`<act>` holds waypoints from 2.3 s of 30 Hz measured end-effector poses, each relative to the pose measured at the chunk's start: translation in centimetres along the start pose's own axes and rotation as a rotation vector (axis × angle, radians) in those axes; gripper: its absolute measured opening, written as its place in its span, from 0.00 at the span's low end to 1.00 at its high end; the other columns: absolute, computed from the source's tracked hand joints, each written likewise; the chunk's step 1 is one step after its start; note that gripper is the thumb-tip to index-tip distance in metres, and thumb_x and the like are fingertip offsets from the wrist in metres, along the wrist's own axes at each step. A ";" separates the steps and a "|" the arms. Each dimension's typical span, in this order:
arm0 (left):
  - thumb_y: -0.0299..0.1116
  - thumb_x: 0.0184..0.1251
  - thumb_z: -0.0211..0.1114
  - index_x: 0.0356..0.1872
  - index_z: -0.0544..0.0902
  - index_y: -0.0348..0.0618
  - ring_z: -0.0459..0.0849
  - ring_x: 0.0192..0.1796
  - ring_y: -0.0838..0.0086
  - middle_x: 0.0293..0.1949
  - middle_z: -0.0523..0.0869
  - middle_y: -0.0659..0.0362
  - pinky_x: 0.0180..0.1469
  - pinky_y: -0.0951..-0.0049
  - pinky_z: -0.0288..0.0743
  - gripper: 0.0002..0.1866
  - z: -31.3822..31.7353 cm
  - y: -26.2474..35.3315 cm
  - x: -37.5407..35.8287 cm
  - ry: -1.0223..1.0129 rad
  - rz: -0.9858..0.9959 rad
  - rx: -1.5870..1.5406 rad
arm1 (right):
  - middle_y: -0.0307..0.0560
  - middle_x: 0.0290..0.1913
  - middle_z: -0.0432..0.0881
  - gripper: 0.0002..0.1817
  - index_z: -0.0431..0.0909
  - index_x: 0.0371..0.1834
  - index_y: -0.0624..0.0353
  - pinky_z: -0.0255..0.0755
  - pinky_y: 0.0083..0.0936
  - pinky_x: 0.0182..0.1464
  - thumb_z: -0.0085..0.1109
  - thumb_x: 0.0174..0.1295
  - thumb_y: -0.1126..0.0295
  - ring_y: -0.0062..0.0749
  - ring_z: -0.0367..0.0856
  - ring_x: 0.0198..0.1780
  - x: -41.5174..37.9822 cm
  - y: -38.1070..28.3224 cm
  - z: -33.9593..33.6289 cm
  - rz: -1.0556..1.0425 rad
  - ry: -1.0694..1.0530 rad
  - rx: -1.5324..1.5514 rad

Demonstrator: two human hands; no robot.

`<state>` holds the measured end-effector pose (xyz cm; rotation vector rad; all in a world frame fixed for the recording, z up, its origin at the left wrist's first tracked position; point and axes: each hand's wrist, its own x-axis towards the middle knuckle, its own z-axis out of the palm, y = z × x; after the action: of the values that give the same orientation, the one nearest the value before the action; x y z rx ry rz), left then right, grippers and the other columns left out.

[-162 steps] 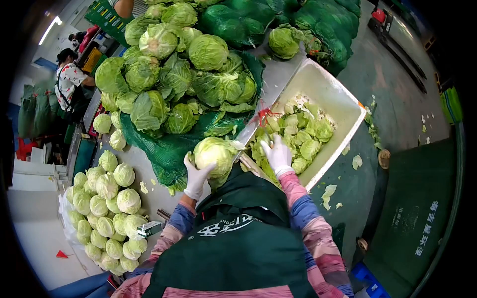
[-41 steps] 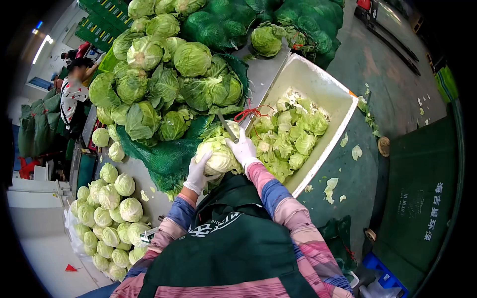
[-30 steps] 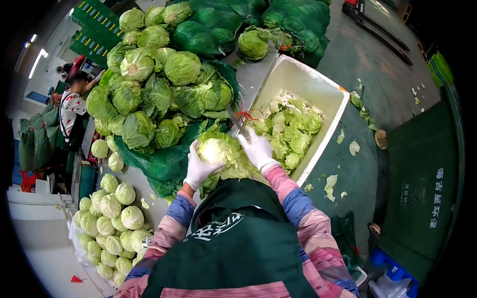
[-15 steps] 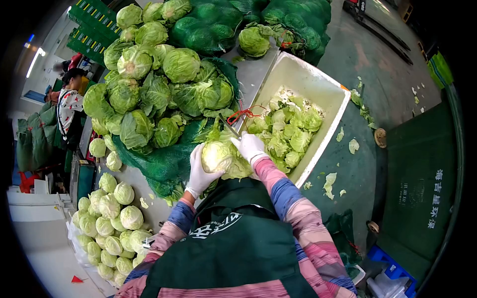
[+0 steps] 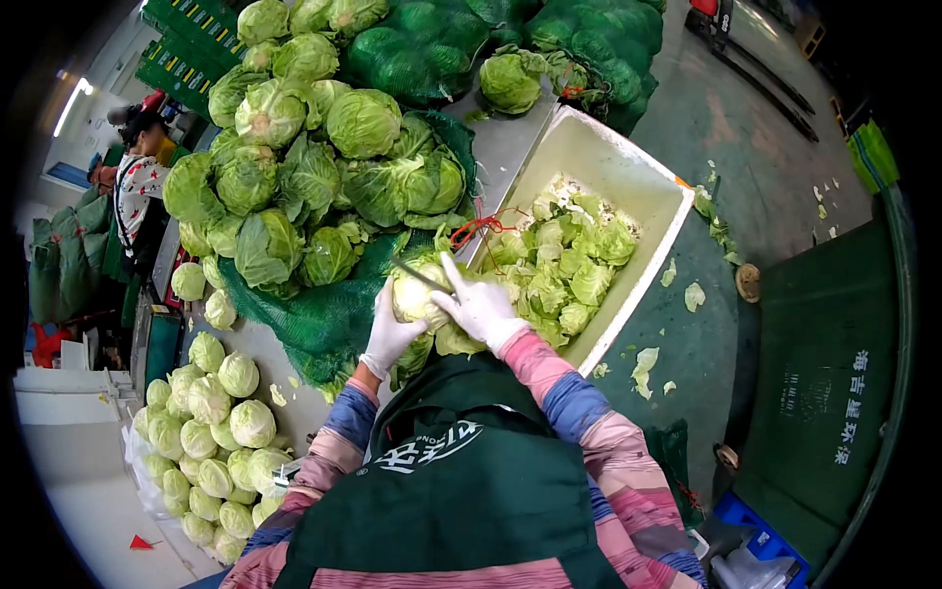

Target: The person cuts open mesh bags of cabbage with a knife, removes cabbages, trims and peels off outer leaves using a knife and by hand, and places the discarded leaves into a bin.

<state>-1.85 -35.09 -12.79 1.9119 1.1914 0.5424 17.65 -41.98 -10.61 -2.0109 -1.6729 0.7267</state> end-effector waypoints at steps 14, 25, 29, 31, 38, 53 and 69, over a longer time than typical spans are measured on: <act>0.45 0.42 0.81 0.69 0.55 0.25 0.64 0.65 0.43 0.66 0.64 0.36 0.69 0.55 0.58 0.58 2.9 1.0 -0.6 0.161 0.061 0.218 | 0.60 0.32 0.84 0.32 0.62 0.73 0.39 0.76 0.47 0.38 0.36 0.71 0.39 0.56 0.83 0.34 3.3 -0.8 -0.8 0.060 -0.080 -0.074; 0.24 0.55 0.75 0.73 0.53 0.34 0.72 0.67 0.68 0.67 0.70 0.50 0.68 0.69 0.68 0.47 -1.8 -1.4 -4.2 -0.006 -0.169 -0.485 | 0.60 0.35 0.85 0.40 0.60 0.74 0.53 0.76 0.40 0.44 0.48 0.66 0.39 0.53 0.84 0.39 2.5 4.7 0.3 0.383 0.127 0.301; 0.29 0.52 0.78 0.72 0.53 0.31 0.72 0.67 0.66 0.67 0.69 0.48 0.67 0.69 0.68 0.51 -1.5 -0.6 -3.7 -0.011 -0.185 -0.435 | 0.66 0.46 0.81 0.58 0.42 0.79 0.51 0.77 0.38 0.45 0.59 0.53 0.33 0.54 0.84 0.43 0.9 -1.9 1.1 0.144 0.159 0.391; 0.34 0.48 0.80 0.73 0.52 0.29 0.72 0.67 0.64 0.66 0.70 0.44 0.68 0.69 0.67 0.55 -1.3 -1.4 -3.4 0.027 -0.130 -0.127 | 0.65 0.50 0.80 0.59 0.42 0.79 0.51 0.77 0.38 0.46 0.61 0.51 0.34 0.56 0.82 0.45 0.9 -3.6 2.0 0.095 0.107 0.238; 0.35 0.46 0.81 0.71 0.57 0.29 0.69 0.69 0.63 0.68 0.66 0.44 0.67 0.68 0.67 0.53 -2.7 -3.2 -3.0 -0.077 -0.072 -0.302 | 0.51 0.32 0.83 0.20 0.79 0.53 0.49 0.75 0.35 0.40 0.63 0.59 0.55 0.47 0.83 0.35 4.0 2.0 4.0 0.090 0.069 0.432; 0.38 0.37 0.85 0.66 0.62 0.34 0.70 0.65 0.57 0.61 0.69 0.48 0.68 0.63 0.64 0.53 -0.9 -1.0 -2.0 0.271 0.006 -0.008 | 0.56 0.36 0.83 0.25 0.81 0.40 0.60 0.72 0.35 0.42 0.62 0.58 0.46 0.46 0.82 0.39 5.6 -1.4 5.9 0.233 0.120 0.614; 0.77 0.55 0.53 0.77 0.52 0.56 0.55 0.75 0.45 0.76 0.54 0.50 0.72 0.39 0.53 0.53 -6.5 0.0 -3.9 -0.220 -0.266 -2.045 | 0.56 0.50 0.77 0.33 0.73 0.63 0.62 0.74 0.32 0.50 0.69 0.57 0.57 0.45 0.79 0.46 -2.2 15.7 2.1 0.577 0.678 0.067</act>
<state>-8.24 -35.90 -8.72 0.0252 0.2152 0.8154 27.97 -47.08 -21.66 -2.3437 -0.6855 0.2011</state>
